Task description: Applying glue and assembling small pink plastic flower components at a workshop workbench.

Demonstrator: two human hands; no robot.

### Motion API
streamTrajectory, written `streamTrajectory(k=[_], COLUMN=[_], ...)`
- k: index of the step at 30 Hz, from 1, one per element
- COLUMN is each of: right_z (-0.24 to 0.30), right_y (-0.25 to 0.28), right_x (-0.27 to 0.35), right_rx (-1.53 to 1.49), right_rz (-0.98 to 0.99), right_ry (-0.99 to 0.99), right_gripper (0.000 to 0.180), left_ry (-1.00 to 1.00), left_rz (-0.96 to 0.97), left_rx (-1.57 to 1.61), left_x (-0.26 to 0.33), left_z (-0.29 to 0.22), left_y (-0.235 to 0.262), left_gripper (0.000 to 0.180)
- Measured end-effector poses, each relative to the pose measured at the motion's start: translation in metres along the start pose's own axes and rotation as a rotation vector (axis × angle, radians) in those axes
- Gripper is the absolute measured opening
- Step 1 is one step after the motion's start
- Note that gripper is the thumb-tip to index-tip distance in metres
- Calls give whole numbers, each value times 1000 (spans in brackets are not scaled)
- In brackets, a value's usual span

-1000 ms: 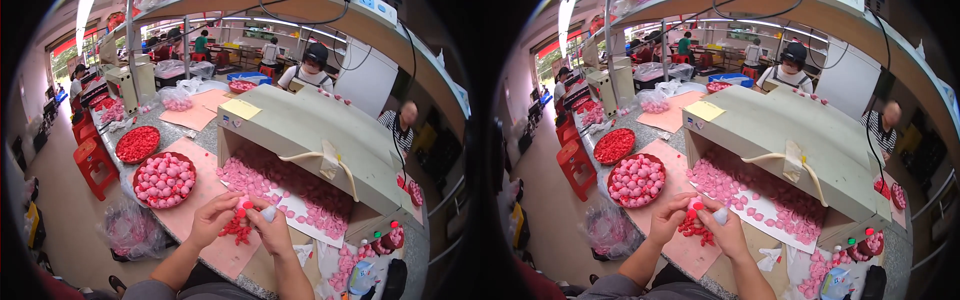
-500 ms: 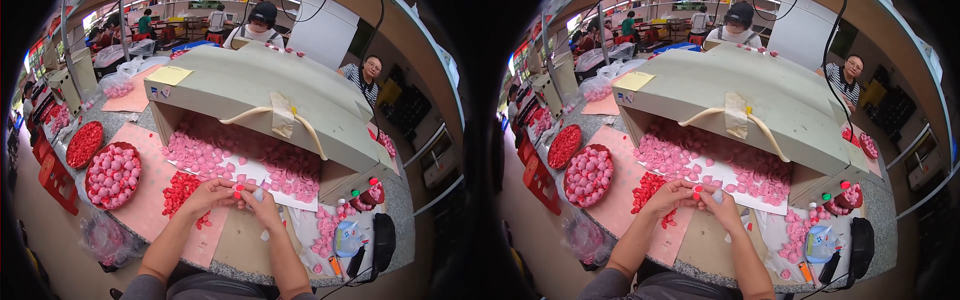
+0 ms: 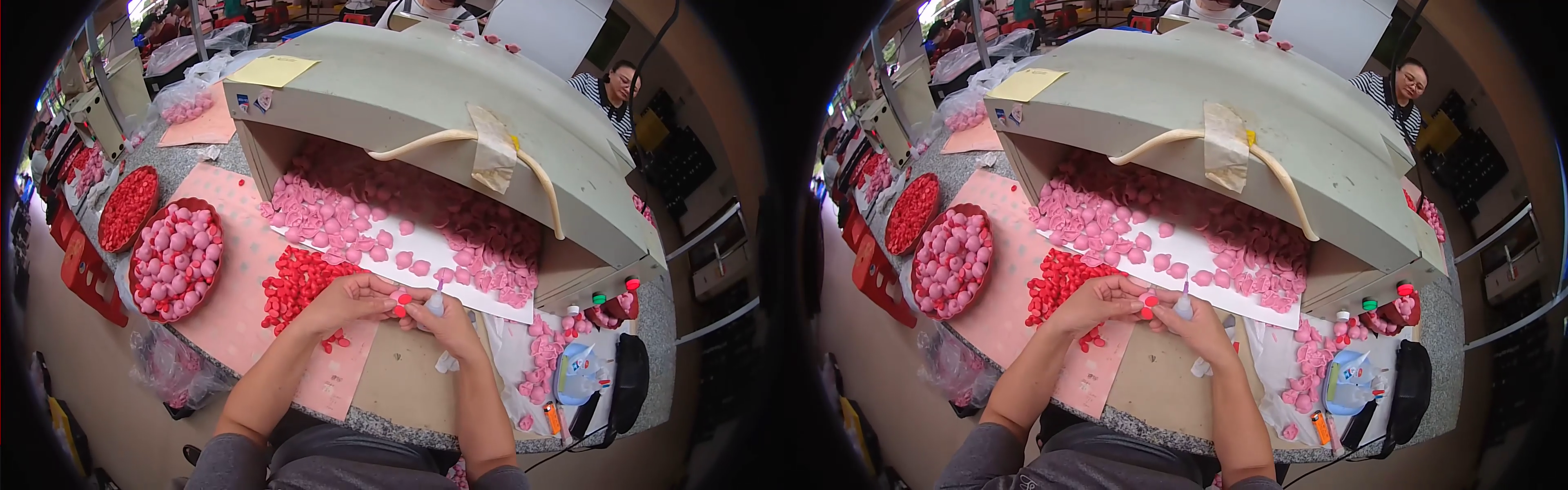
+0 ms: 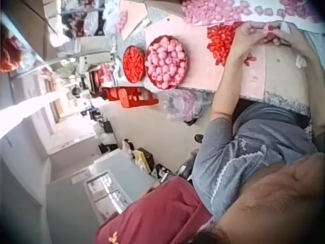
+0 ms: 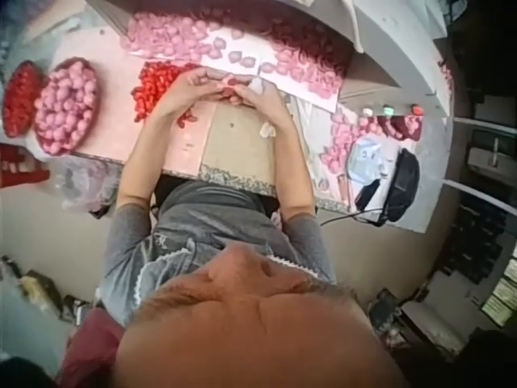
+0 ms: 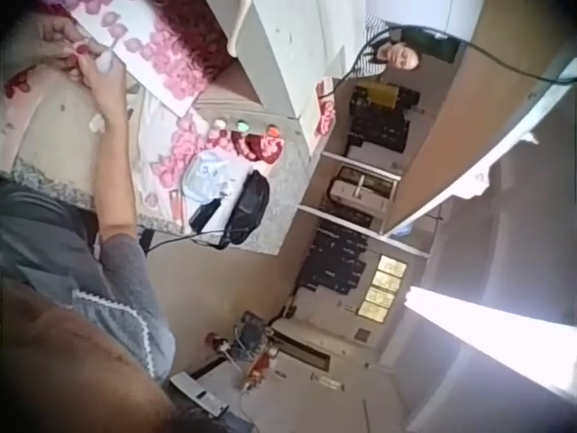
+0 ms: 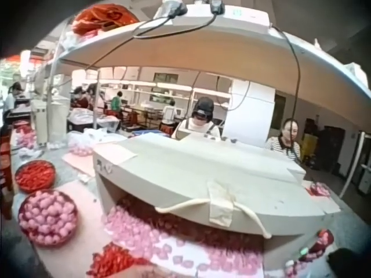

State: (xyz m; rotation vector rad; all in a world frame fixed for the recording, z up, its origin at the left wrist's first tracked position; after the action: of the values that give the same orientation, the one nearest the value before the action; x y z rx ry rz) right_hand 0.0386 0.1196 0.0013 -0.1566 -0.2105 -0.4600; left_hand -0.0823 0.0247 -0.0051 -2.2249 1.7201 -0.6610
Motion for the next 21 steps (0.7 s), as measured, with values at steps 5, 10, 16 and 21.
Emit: streamTrajectory(k=[5, 10, 16, 21], right_z=[-1, -2, -6, -9], right_y=[-1, -2, -2, -1], right_x=[0, -1, -4, -5], right_rx=[-21, -33, -35, -21], right_rz=[26, 9, 10, 13], right_ry=[22, -6, 2, -3], right_gripper=[32, 31, 32, 33], left_ry=[-2, -6, -18, -20], left_rz=[26, 20, 21, 18], left_rx=[-10, -10, -21, 1], left_x=[0, -1, -2, -2], left_z=[0, 3, 6, 7], left_y=[0, 2, 5, 6], left_gripper=[20, 19, 18, 18])
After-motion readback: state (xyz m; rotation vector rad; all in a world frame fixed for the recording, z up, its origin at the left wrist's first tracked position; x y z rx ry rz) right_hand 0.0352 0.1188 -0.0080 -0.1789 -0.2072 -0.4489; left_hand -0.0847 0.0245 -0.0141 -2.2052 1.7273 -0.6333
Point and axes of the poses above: each hand's wrist, its own x-axis away from the middle knuckle, its own y-axis out of the back of the hand, z = x × y, the point moved 6 cm from there along -x, towards the middle knuckle, and after that the axes turned 2 degrees about x, right-handed, at the moved point
